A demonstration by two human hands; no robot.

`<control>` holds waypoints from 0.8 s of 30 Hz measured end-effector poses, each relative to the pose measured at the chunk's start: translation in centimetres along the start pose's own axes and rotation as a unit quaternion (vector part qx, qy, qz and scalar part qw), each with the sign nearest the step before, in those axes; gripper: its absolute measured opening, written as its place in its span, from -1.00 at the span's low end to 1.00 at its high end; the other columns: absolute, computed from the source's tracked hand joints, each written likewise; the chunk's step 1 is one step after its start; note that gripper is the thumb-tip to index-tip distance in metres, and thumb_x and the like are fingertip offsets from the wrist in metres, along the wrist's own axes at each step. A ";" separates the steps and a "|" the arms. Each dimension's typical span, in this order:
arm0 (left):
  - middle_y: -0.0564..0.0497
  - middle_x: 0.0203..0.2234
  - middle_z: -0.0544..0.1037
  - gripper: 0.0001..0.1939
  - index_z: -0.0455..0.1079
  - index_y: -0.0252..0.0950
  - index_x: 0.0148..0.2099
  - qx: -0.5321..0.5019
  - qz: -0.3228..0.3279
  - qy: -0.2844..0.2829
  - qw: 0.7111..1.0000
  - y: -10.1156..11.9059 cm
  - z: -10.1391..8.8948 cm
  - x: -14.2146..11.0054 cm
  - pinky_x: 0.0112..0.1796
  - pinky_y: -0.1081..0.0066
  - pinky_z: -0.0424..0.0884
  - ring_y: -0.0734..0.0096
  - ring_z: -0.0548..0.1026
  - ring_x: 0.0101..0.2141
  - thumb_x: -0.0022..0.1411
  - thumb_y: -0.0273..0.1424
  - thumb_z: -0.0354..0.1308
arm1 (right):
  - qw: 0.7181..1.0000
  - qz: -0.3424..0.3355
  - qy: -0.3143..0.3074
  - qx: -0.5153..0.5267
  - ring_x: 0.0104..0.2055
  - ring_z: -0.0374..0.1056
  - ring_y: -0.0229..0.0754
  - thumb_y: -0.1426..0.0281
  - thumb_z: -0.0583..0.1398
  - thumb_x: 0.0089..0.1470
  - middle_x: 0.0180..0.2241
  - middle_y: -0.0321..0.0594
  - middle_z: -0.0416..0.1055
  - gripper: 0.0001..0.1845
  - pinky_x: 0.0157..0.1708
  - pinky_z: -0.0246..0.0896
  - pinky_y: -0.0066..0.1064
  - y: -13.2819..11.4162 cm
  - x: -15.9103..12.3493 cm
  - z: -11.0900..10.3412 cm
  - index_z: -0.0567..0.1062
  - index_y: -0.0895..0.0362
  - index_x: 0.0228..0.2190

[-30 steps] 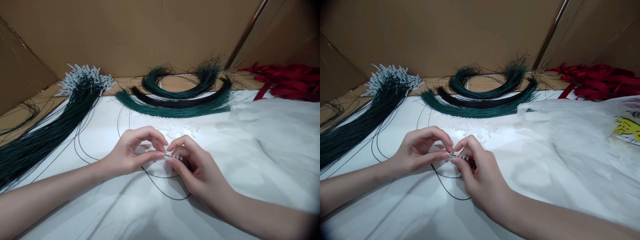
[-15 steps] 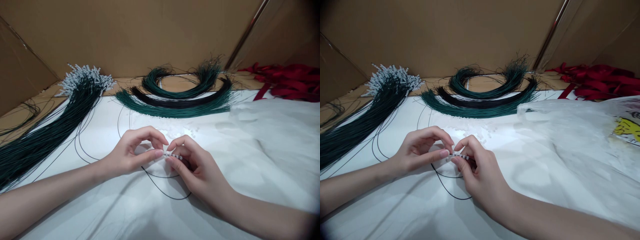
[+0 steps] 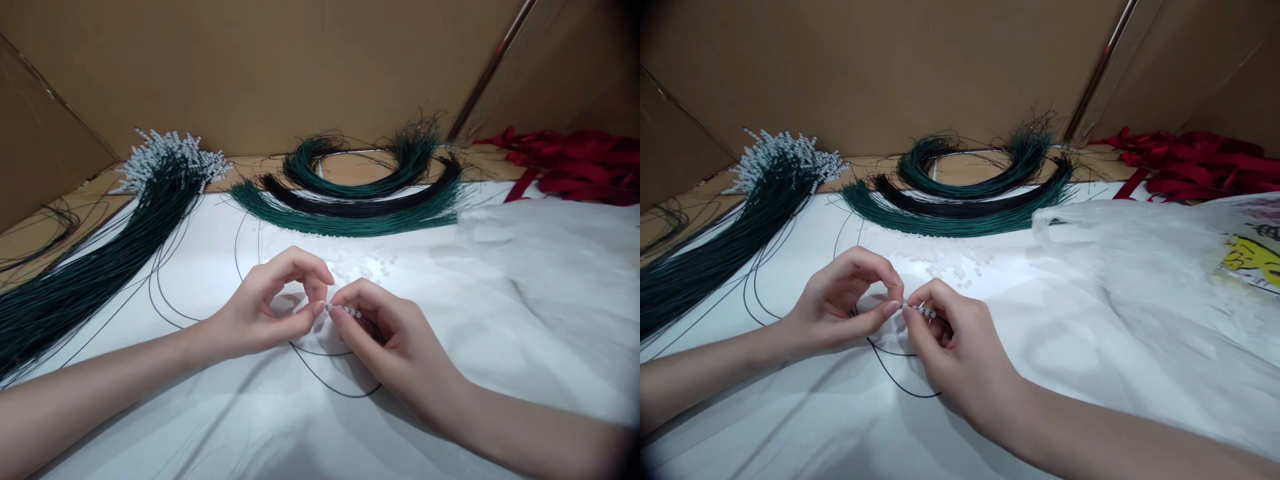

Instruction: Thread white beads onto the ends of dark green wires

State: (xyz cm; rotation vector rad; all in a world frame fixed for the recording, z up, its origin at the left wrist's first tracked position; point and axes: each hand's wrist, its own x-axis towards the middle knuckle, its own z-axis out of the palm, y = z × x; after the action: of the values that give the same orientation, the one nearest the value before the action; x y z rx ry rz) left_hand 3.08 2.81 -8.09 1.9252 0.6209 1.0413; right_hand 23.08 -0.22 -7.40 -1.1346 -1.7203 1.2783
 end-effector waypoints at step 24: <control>0.04 -0.40 0.38 -0.82 0.33 -0.30 -0.22 -0.002 -0.113 -0.011 0.993 1.0 -0.4 0.3 -0.35 0.46 0.27 0.48 0.35 -0.36 0.41 -0.30 0.06 | 0.993 0.027 -0.027 0.110 -0.47 0.24 -0.35 0.29 0.14 0.30 -0.50 -0.38 0.33 -0.84 -0.48 0.13 -0.51 0.0 0.0 -0.4 0.38 0.10 -0.29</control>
State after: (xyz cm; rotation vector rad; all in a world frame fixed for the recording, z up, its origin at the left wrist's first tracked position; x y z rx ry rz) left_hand 2.93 2.67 -6.96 1.8104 0.8035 0.8767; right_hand 23.41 -0.07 -7.30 -1.0321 -1.5495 1.5035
